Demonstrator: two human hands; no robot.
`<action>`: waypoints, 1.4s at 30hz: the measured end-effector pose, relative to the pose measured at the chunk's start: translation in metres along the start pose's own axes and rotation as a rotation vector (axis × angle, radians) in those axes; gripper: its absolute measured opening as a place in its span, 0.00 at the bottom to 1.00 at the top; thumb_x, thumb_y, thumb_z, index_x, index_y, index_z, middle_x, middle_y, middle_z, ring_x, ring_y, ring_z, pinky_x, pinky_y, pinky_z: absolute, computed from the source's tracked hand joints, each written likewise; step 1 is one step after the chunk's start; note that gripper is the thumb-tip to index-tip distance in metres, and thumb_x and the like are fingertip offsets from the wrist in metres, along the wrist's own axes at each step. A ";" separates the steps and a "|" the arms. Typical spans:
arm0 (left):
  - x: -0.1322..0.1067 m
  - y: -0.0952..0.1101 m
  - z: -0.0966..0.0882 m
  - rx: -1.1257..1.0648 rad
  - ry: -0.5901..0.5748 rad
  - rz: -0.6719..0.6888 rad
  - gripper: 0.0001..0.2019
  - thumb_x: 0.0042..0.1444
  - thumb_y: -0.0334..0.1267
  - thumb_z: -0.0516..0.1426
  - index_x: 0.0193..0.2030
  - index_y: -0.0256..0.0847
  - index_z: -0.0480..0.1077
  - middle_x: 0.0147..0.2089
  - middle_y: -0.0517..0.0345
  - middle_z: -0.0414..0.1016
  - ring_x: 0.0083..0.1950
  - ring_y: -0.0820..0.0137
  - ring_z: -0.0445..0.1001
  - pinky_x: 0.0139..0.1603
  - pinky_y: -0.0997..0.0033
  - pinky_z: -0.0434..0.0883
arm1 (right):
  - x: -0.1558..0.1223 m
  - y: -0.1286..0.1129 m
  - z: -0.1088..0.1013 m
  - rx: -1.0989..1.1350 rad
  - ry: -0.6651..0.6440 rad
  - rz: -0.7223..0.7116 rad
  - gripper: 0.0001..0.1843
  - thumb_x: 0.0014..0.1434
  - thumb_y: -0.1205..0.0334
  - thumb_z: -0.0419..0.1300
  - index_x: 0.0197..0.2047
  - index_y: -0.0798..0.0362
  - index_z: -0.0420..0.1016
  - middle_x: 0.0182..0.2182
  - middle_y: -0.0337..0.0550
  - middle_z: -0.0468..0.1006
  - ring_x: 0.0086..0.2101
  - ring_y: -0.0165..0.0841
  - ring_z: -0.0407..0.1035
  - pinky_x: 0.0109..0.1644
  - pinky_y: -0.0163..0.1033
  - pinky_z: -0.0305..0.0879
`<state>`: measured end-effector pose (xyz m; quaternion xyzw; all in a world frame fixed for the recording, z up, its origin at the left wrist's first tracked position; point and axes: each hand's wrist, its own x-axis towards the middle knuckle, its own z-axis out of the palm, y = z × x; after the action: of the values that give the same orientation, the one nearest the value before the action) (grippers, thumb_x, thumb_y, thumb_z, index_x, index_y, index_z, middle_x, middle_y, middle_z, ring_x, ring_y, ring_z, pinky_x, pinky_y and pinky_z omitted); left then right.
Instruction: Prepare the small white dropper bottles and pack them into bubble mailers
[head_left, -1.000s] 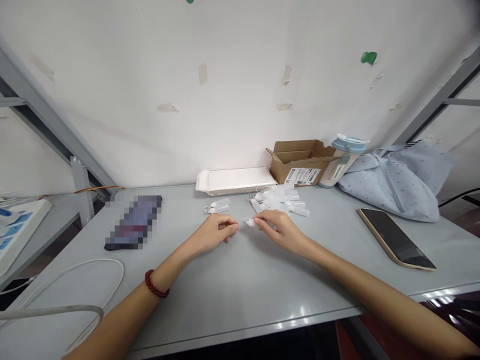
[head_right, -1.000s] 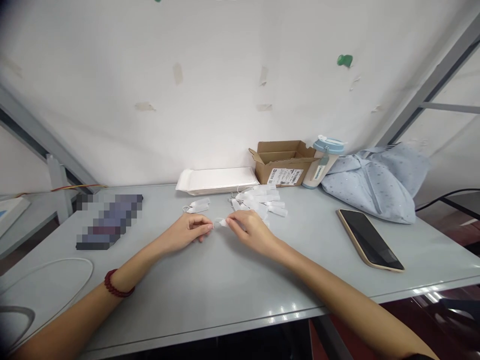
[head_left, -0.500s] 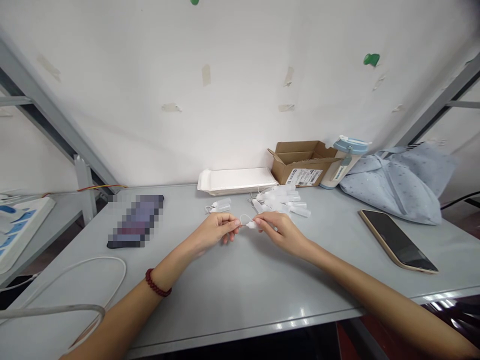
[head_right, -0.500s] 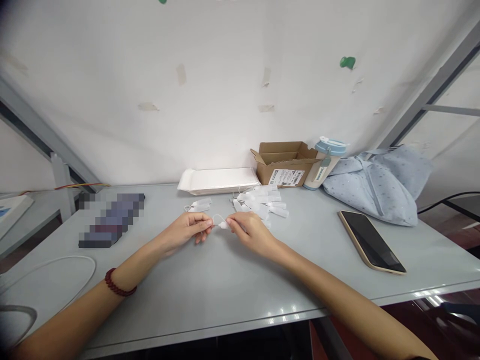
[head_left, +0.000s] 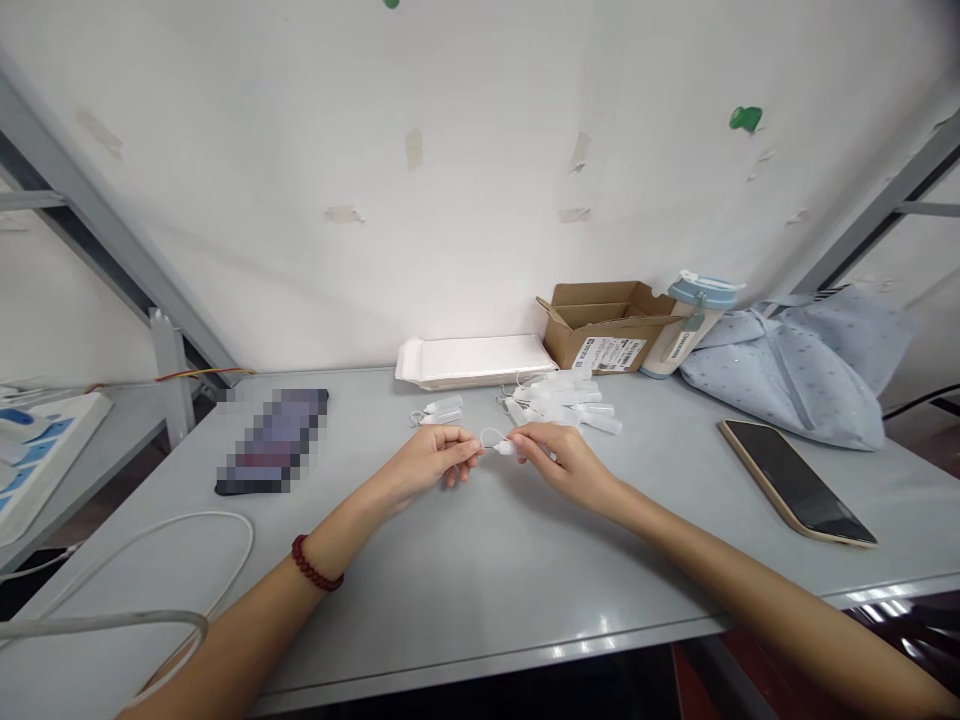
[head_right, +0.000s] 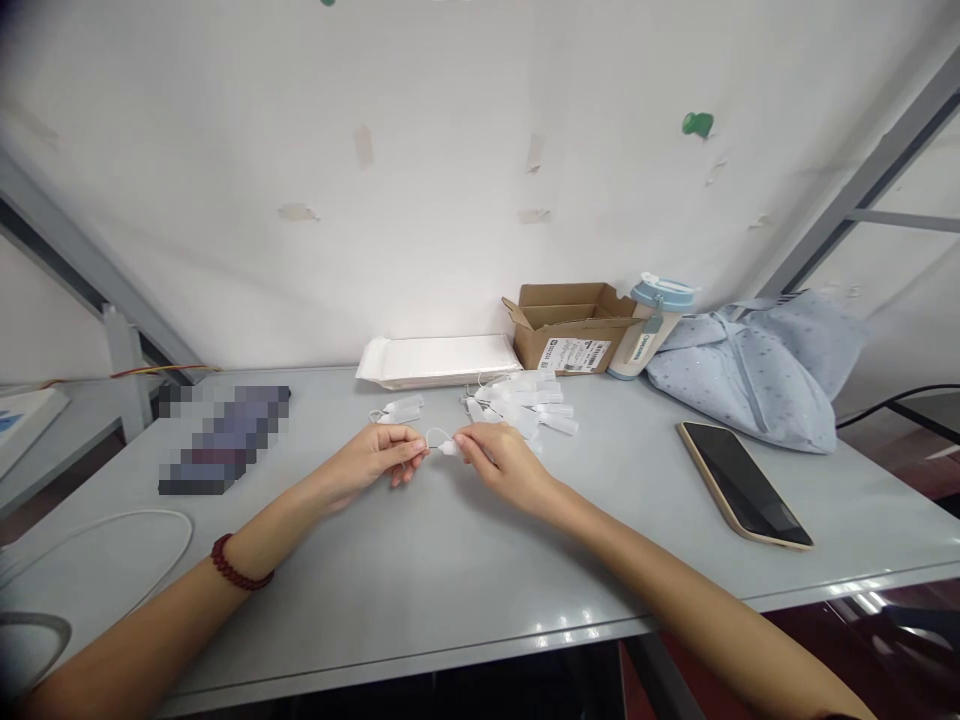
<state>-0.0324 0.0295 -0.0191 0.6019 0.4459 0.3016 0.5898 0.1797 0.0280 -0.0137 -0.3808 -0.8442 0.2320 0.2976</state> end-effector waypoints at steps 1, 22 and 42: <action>0.000 0.000 0.000 0.001 -0.001 -0.001 0.15 0.52 0.48 0.57 0.30 0.35 0.70 0.27 0.60 0.67 0.25 0.76 0.65 0.24 0.76 0.61 | 0.000 0.000 0.000 -0.001 -0.001 0.002 0.20 0.66 0.56 0.43 0.28 0.54 0.67 0.24 0.39 0.71 0.26 0.28 0.63 0.34 0.35 0.57; -0.002 0.001 0.007 0.074 0.040 -0.001 0.14 0.53 0.48 0.57 0.30 0.36 0.70 0.26 0.61 0.68 0.24 0.77 0.64 0.25 0.75 0.61 | -0.002 0.005 0.004 0.003 -0.004 0.015 0.13 0.65 0.59 0.44 0.39 0.54 0.68 0.24 0.38 0.69 0.24 0.27 0.62 0.30 0.32 0.57; -0.003 -0.002 0.018 0.118 0.014 -0.011 0.14 0.54 0.47 0.54 0.27 0.38 0.67 0.24 0.62 0.67 0.23 0.76 0.64 0.25 0.75 0.60 | -0.006 0.004 0.008 0.031 -0.022 0.077 0.11 0.62 0.56 0.51 0.45 0.52 0.62 0.25 0.35 0.67 0.23 0.28 0.60 0.29 0.34 0.56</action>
<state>-0.0177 0.0186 -0.0228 0.6311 0.4702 0.2759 0.5518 0.1790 0.0242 -0.0239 -0.4056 -0.8284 0.2606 0.2851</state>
